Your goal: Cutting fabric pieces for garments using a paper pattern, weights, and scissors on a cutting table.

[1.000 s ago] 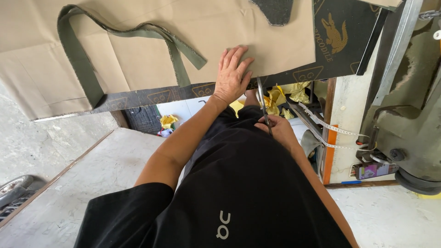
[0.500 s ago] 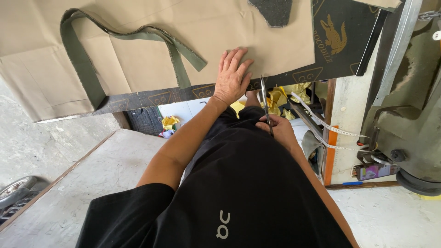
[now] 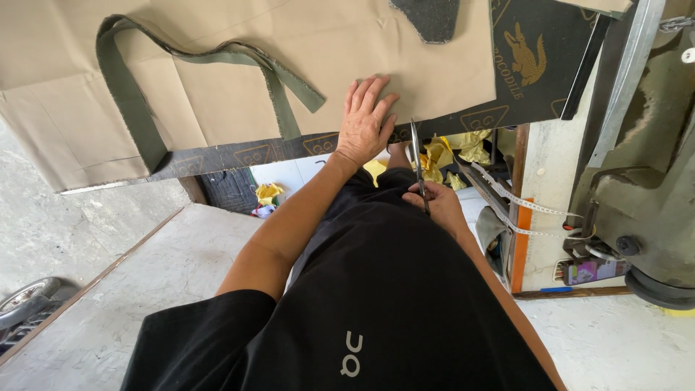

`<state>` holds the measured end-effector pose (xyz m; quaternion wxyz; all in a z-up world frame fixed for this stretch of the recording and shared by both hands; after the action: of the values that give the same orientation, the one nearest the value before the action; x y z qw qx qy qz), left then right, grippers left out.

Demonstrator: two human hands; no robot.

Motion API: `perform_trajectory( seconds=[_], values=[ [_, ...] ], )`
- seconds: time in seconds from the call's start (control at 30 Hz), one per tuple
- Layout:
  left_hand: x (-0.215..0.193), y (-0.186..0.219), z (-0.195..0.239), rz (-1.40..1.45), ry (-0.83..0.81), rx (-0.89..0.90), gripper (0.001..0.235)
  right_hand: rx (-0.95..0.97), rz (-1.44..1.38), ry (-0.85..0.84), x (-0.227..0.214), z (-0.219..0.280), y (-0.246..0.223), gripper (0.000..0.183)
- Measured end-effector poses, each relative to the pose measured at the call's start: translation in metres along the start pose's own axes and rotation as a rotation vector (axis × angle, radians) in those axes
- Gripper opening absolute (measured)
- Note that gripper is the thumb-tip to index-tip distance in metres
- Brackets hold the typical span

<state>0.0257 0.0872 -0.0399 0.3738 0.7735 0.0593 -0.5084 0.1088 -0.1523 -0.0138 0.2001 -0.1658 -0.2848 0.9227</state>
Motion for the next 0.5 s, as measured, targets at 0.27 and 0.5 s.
perform_trajectory(
  seconds=[0.27, 0.5],
  values=[
    [0.001, 0.001, -0.001, -0.026, 0.0, 0.0, 0.037, -0.024, 0.055, 0.017, 0.0, 0.0, -0.002, 0.034],
    [-0.023, 0.015, -0.011, -0.115, -0.1, 0.146, 0.042, -0.004, 0.212, 0.01, 0.002, 0.009, -0.024, 0.027]
  ],
)
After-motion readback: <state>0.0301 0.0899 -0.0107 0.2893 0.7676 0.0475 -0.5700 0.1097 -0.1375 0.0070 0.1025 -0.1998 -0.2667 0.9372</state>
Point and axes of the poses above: each hand's wrist, its own z-axis away from the middle knuckle, its own x-axis out of the palm, y = z × x, the point moved 3 cm from there along -z, towards the middle knuckle, and after that the axes turned 9 degrees about y, right-handed, at the moved point
